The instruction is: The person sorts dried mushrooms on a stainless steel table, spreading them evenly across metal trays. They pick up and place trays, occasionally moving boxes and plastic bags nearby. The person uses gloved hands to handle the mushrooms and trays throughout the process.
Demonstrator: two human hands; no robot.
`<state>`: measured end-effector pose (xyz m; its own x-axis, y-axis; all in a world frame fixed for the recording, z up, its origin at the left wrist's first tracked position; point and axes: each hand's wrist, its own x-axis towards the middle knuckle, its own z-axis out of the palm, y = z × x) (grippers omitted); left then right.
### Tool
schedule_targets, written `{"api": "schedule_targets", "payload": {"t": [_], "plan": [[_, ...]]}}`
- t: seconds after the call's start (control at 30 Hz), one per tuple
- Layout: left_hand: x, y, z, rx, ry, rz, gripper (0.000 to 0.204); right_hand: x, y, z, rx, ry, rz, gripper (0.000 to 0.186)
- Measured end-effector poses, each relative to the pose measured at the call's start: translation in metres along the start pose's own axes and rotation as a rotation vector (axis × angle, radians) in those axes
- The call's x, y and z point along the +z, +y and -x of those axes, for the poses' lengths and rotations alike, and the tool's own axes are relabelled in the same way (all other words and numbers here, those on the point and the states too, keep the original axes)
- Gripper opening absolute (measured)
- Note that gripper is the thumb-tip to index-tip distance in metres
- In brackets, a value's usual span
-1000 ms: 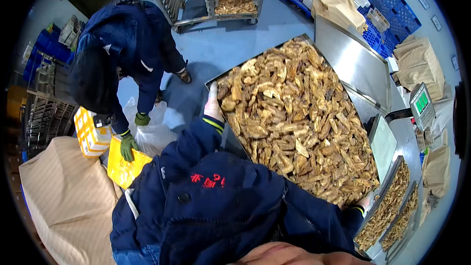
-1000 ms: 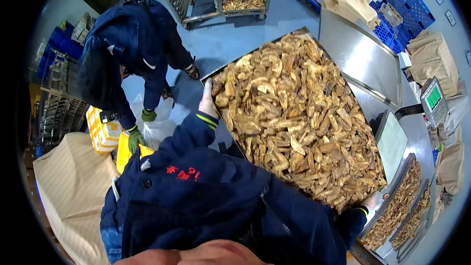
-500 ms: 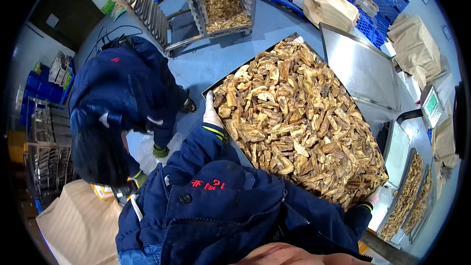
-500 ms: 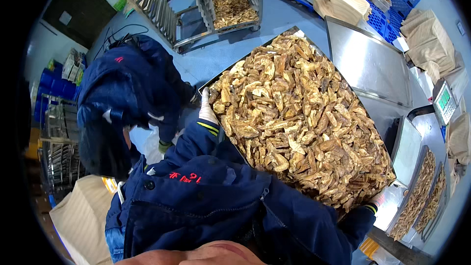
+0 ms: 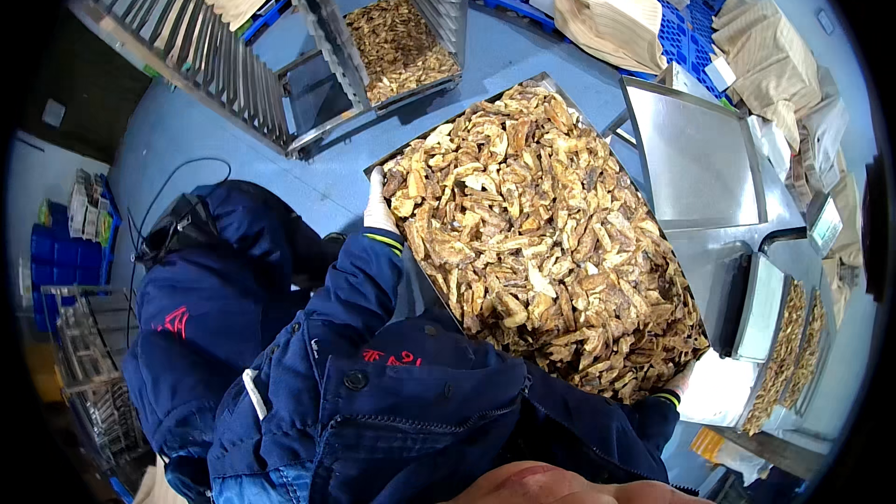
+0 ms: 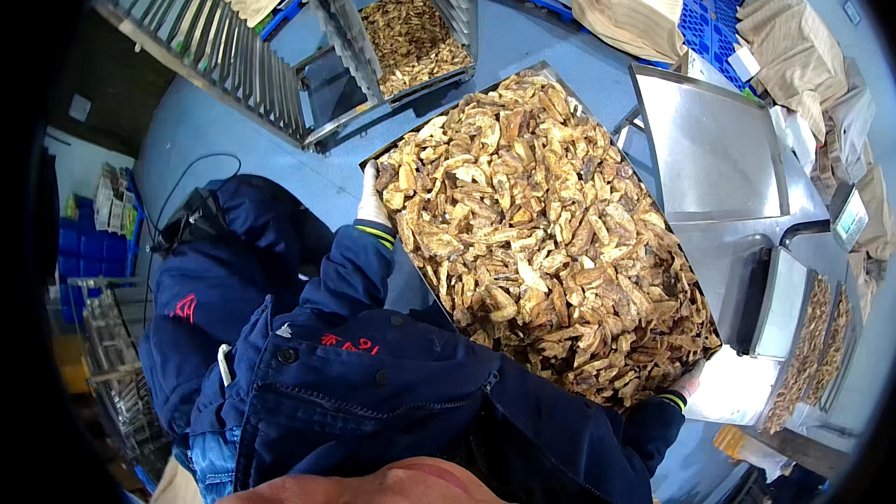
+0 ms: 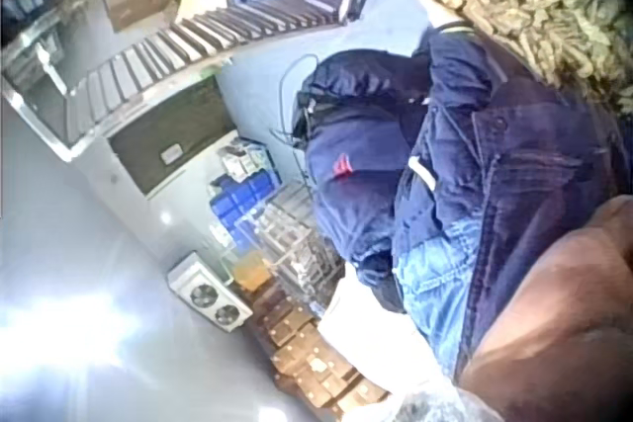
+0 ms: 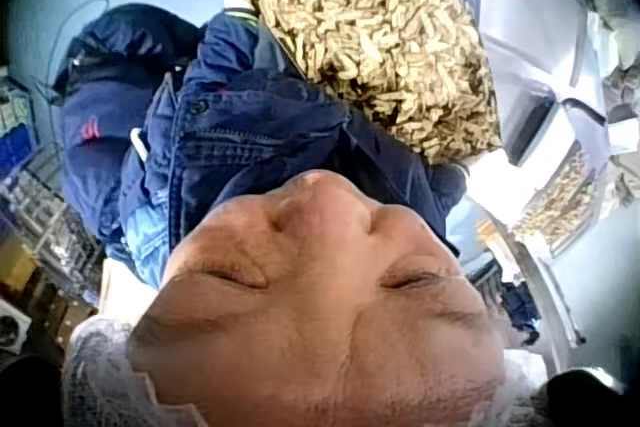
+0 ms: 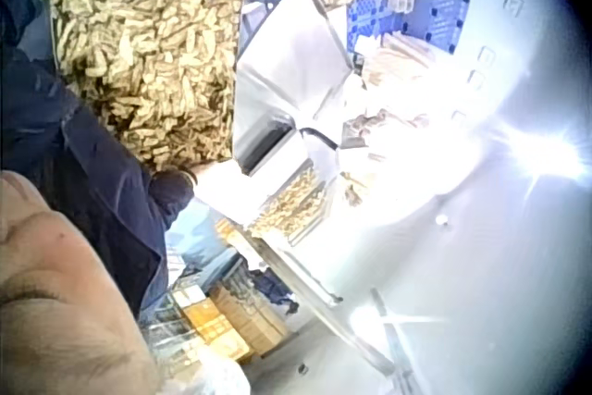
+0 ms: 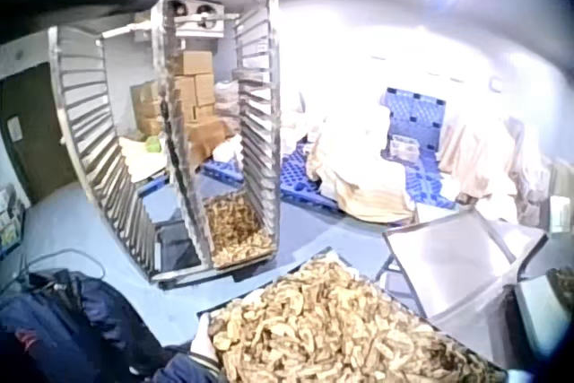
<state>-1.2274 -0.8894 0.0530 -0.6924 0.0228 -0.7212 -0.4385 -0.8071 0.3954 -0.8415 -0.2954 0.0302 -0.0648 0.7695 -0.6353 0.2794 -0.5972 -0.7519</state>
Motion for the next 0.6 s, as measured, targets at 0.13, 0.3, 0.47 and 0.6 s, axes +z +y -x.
{"api": "schedule_targets", "payload": {"t": [0.13,0.3,0.47,0.6], "plan": [[-0.016,-0.001,-0.010,0.034,0.029,-0.087,0.068,0.026,-0.005,0.030,0.022,0.001,-0.027,0.061],[-0.016,-0.006,-0.016,0.096,-0.070,-0.090,0.067,0.037,0.003,0.027,-0.028,0.051,-0.045,0.065],[-0.010,-0.015,-0.013,0.205,-0.067,-0.218,0.073,0.025,0.018,0.017,-0.097,0.009,-0.087,0.067],[-0.039,-0.010,-0.023,0.165,-0.161,-0.193,0.072,0.012,0.019,0.005,-0.175,0.019,0.004,0.069]]}}
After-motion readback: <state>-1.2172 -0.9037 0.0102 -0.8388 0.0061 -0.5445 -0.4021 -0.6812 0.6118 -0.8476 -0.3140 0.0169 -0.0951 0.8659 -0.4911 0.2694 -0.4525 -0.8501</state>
